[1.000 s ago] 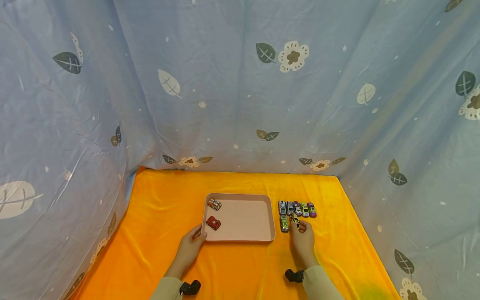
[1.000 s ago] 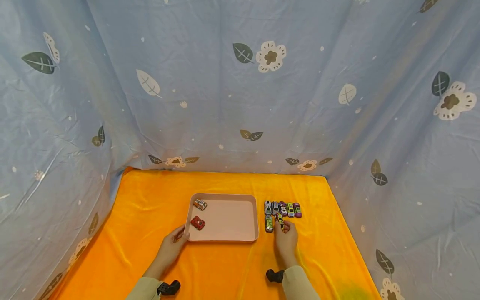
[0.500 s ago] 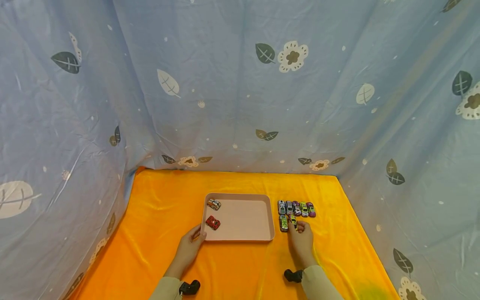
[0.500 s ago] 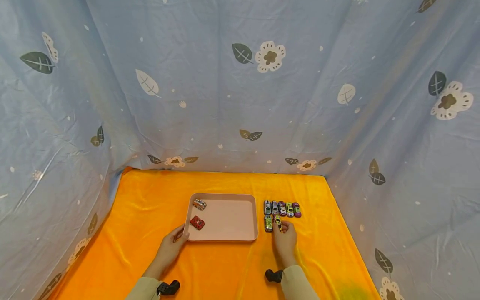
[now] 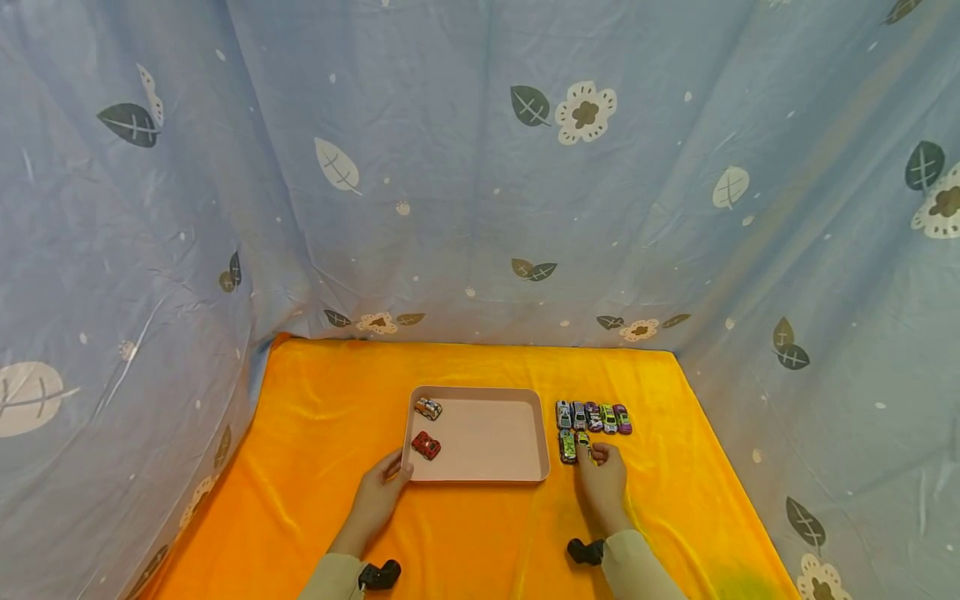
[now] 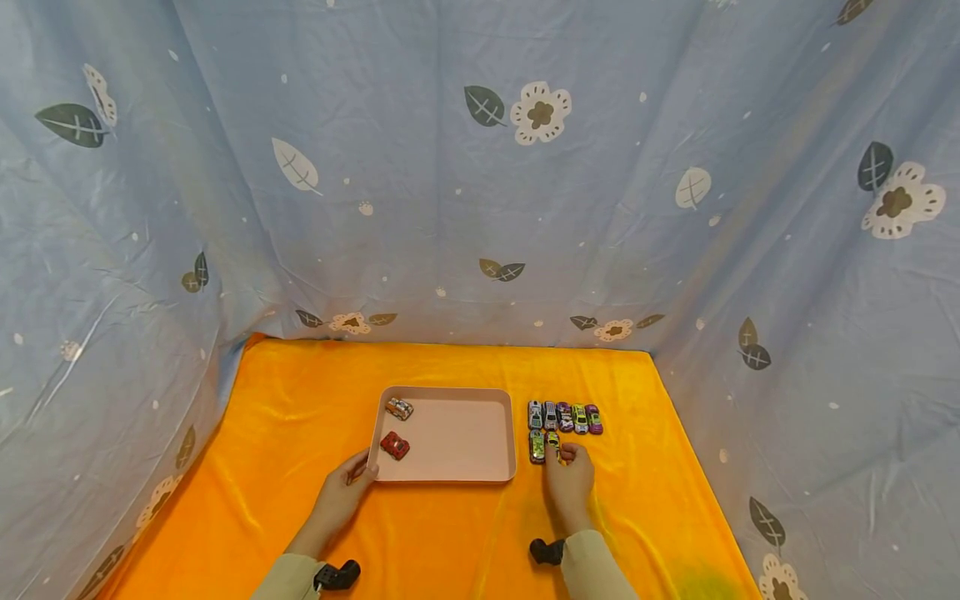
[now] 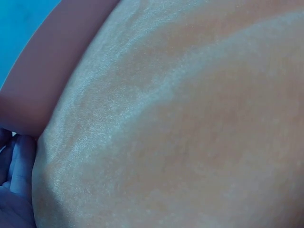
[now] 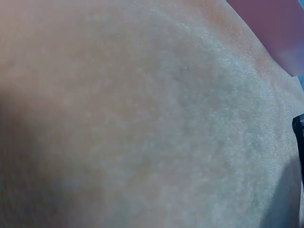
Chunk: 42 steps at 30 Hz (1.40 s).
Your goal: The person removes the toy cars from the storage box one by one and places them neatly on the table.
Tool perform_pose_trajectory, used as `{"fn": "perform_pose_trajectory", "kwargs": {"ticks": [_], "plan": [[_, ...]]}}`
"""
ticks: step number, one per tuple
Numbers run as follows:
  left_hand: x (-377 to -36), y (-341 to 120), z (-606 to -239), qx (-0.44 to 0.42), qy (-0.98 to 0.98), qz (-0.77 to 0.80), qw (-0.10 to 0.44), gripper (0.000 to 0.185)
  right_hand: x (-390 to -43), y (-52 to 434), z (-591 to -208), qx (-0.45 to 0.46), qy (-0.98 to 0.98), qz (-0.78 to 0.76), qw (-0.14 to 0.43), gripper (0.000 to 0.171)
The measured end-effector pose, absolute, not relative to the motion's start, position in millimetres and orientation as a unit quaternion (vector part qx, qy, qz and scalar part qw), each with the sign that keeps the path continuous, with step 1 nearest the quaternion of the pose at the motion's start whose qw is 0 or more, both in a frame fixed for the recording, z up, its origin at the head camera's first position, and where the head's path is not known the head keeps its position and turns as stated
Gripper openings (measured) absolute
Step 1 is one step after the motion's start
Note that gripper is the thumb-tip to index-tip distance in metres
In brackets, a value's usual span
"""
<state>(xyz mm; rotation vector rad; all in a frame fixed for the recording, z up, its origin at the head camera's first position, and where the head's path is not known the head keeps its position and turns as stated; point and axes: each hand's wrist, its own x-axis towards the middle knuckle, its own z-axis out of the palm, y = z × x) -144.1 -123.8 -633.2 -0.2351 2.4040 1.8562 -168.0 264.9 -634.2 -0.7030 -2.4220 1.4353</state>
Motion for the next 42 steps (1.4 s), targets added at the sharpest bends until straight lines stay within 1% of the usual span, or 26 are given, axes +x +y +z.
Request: {"fn": "perform_pose_trajectory", "kwargs": {"ticks": [5, 15, 24, 28, 33, 38, 42], "plan": [[-144.8, -124.0, -633.6, -0.076, 0.788, 0.609, 0.050, 0.052, -168.5, 266.0, -634.7, -0.244, -0.827, 0.495, 0.107, 0.039], [-145.3, -125.6, -634.4, -0.070, 0.782, 0.618, 0.052, 0.052, -168.5, 269.7, -632.1, -0.211, -0.839, 0.496, 0.078, 0.041], [-145.8, -125.4, -636.0, -0.068, 0.782, 0.617, 0.052, 0.052, -169.2, 269.7, -632.4, -0.207, -0.836, 0.501, 0.084, 0.038], [-144.9, -125.1, -635.3, -0.071, 0.783, 0.616, 0.053, 0.052, -168.1, 269.4, -631.2, -0.216, -0.834, 0.501, 0.083, 0.040], [-144.7, -125.1, -634.6, -0.074, 0.786, 0.611, 0.053, 0.051, -170.7, 266.5, -623.2, -0.217, -0.828, 0.506, 0.102, 0.041], [-145.9, -125.5, -635.9, -0.074, 0.784, 0.614, 0.057, 0.052, -177.3, 259.6, -612.9, -0.187, -0.839, 0.495, 0.127, 0.044], [-145.2, -125.6, -636.2, -0.072, 0.784, 0.614, 0.056, 0.052, -183.2, 246.2, -604.2, -0.161, -0.845, 0.490, 0.142, 0.042]]}}
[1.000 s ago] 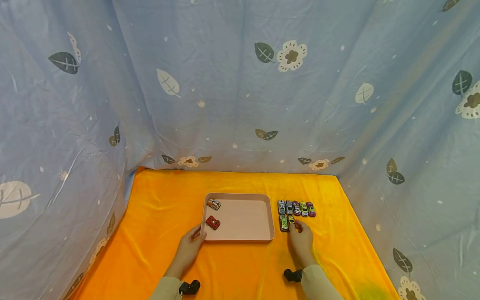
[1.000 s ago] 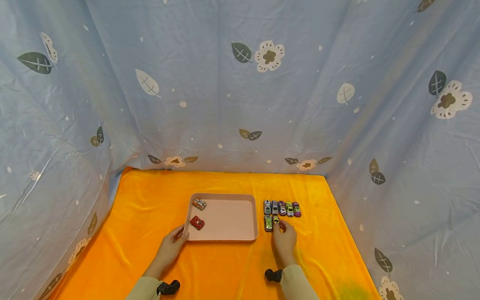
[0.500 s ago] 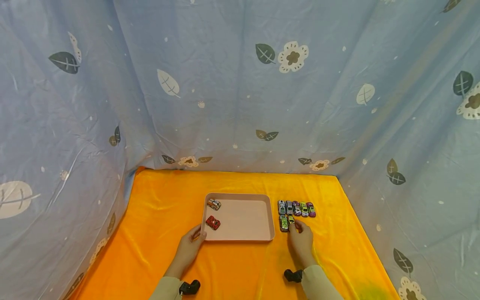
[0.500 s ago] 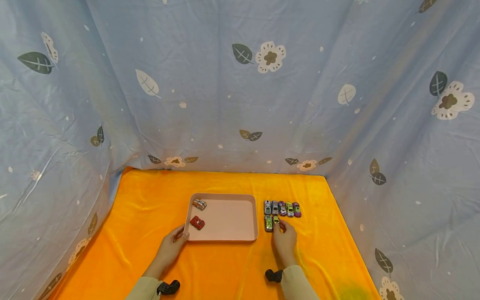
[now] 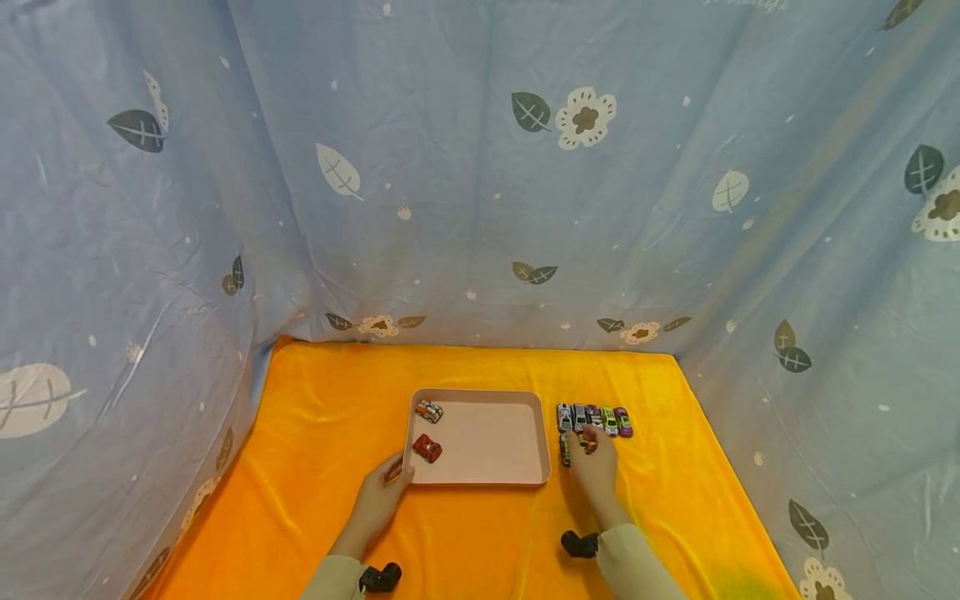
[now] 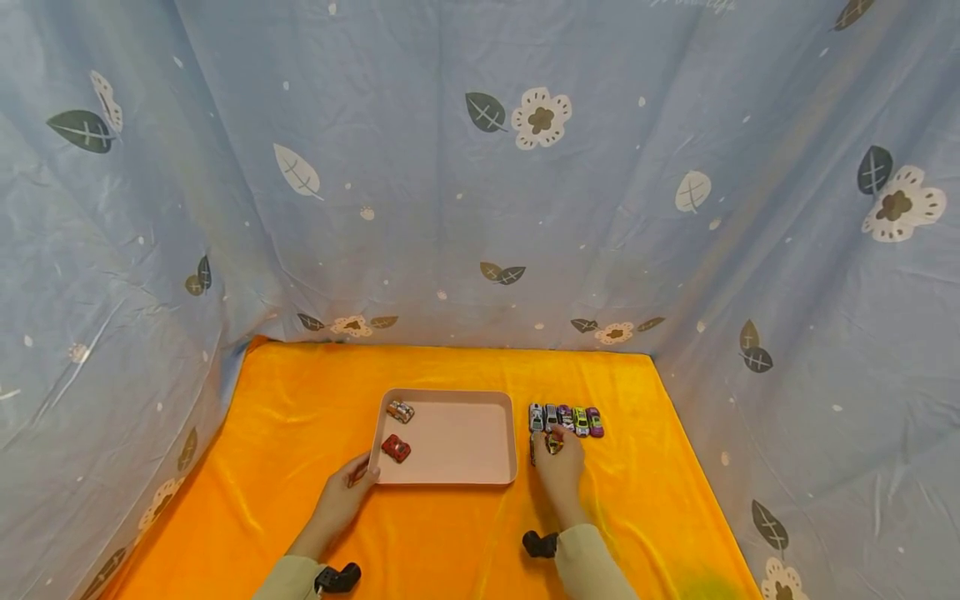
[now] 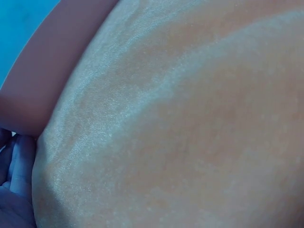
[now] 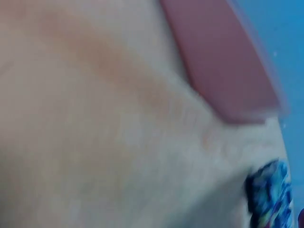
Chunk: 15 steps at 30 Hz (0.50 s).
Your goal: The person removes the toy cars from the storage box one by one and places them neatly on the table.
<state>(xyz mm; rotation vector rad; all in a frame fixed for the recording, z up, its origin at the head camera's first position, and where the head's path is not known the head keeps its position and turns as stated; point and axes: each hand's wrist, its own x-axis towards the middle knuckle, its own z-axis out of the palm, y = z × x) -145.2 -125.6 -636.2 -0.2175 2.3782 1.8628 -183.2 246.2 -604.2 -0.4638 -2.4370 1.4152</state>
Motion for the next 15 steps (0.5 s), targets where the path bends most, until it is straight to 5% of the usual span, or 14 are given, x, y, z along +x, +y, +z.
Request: {"fn": "perform_pose_trajectory", "kwargs": {"ticks": [15], "plan": [[-143.4, -126.4, -637.0, -0.064, 0.784, 0.615, 0.052, 0.053, -192.5, 183.2, -590.8, -0.058, -0.845, 0.513, 0.140, 0.045]]}}
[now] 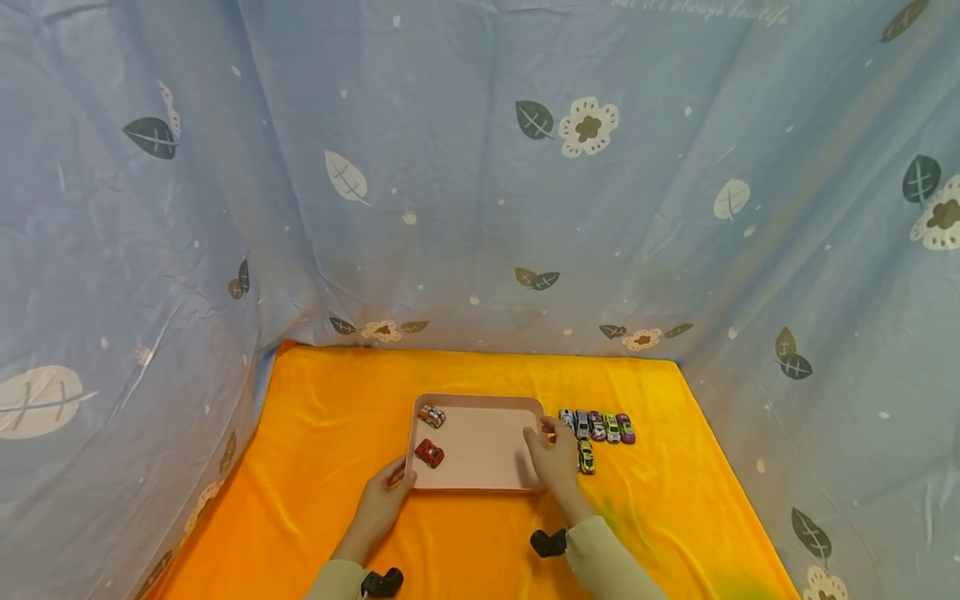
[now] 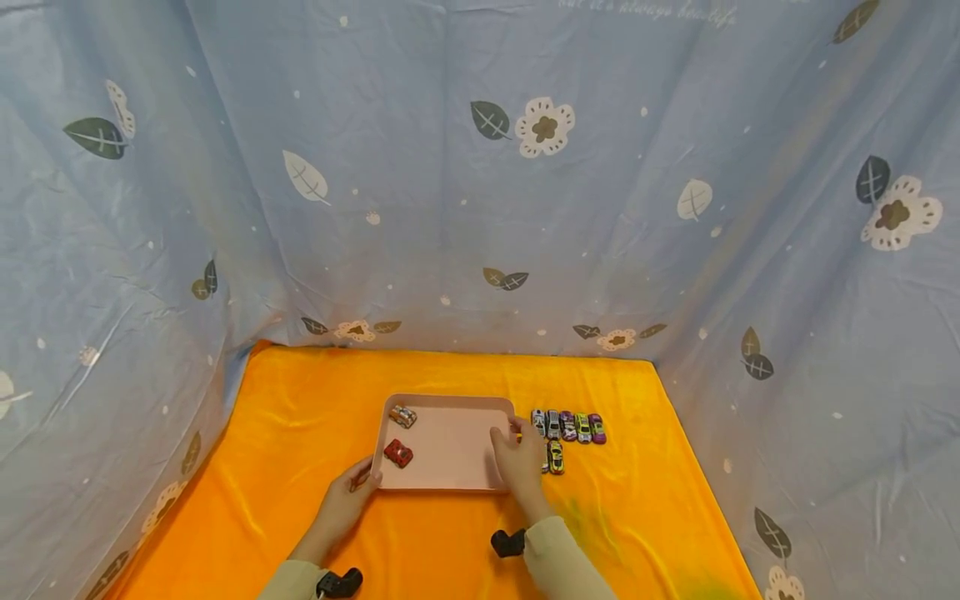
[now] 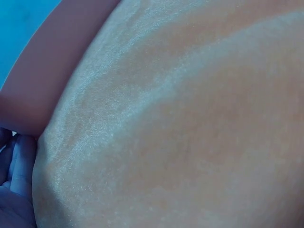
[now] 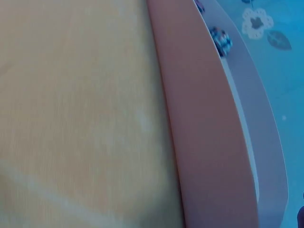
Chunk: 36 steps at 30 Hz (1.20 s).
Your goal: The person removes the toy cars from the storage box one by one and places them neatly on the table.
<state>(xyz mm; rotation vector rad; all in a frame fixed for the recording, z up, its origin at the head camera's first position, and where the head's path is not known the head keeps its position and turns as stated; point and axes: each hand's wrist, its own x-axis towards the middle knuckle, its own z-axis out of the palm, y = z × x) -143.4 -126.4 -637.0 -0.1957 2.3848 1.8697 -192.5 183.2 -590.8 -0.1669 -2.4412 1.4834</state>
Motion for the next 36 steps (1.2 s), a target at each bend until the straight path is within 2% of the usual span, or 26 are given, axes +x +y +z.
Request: {"fn": "perform_pose_trajectory", "kwargs": {"ticks": [11, 18, 28, 36], "plan": [[-141.3, -128.2, -636.5, -0.058, 0.782, 0.618, 0.057, 0.052, -191.9, 136.3, -588.6, 0.010, -0.832, 0.554, 0.031, 0.053], [-140.4, -133.5, -637.6, -0.010, 0.767, 0.638, 0.066, 0.056, -193.2, 107.3, -592.0, 0.044, -0.827, 0.560, -0.026, 0.057], [-142.1, -139.0, -639.8, 0.013, 0.762, 0.644, 0.073, 0.059, -198.6, 75.2, -598.7, 0.090, -0.842, 0.527, -0.074, 0.059], [-142.7, -133.6, -637.0, -0.002, 0.759, 0.647, 0.067, 0.059, -205.1, 62.1, -601.7, 0.076, -0.833, 0.533, -0.129, 0.056]]}}
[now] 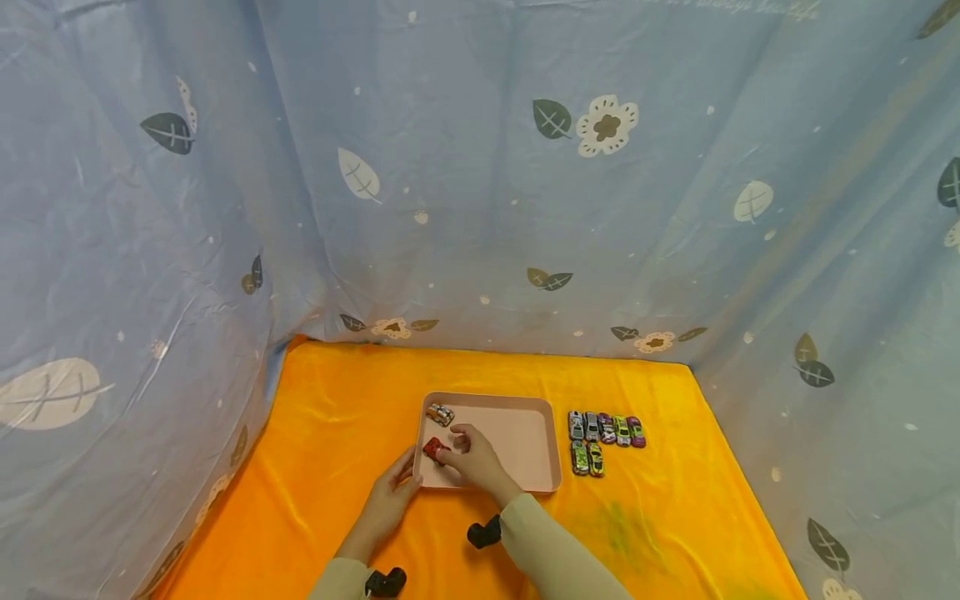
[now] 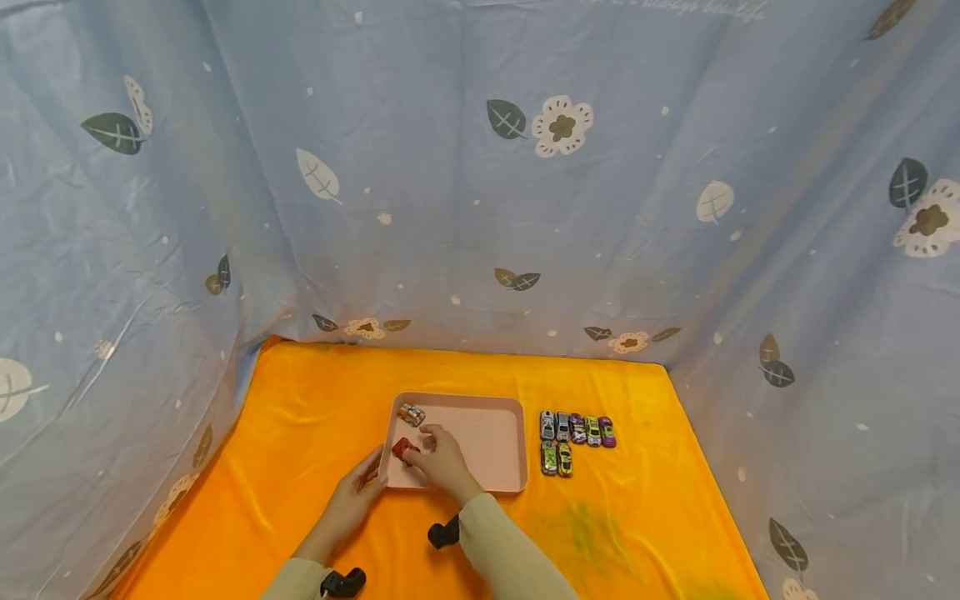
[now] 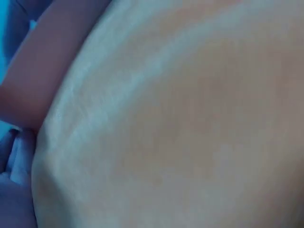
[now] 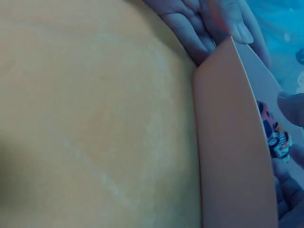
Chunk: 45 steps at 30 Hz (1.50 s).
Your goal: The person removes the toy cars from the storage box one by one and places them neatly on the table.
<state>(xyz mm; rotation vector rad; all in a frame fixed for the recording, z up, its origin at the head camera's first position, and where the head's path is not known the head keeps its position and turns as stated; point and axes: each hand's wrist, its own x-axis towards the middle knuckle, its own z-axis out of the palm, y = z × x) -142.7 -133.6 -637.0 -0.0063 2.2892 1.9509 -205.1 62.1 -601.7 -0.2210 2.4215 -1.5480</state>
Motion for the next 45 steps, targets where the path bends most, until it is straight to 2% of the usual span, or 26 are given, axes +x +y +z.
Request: {"fn": "perform_pose_trajectory", "kwargs": {"ticks": [11, 19, 26, 34, 45], "plan": [[-150.2, -128.2, -639.1, -0.020, 0.740, 0.670, 0.058, 0.057, -215.2, 56.3, -600.5, -0.058, 0.847, -0.500, 0.172, 0.046], [-151.6, -128.1, -634.8, -0.020, 0.731, 0.680, 0.054, 0.055, -213.1, 50.0, -595.0, -0.056, 0.871, -0.464, 0.154, 0.041], [-151.5, -126.1, -636.7, -0.055, 0.753, 0.653, 0.063, 0.052, -209.0, 47.2, -596.8, -0.054, 0.889, -0.434, 0.136, 0.037], [-149.2, -127.2, -638.2, -0.041, 0.748, 0.660, 0.058, 0.051, -207.4, 43.9, -598.3, -0.039, 0.893, -0.431, 0.122, 0.035], [-147.7, -127.9, -636.5, -0.037, 0.742, 0.667, 0.059, 0.051, -208.2, 45.8, -601.4, -0.033, 0.892, -0.432, 0.127, 0.030]]}}
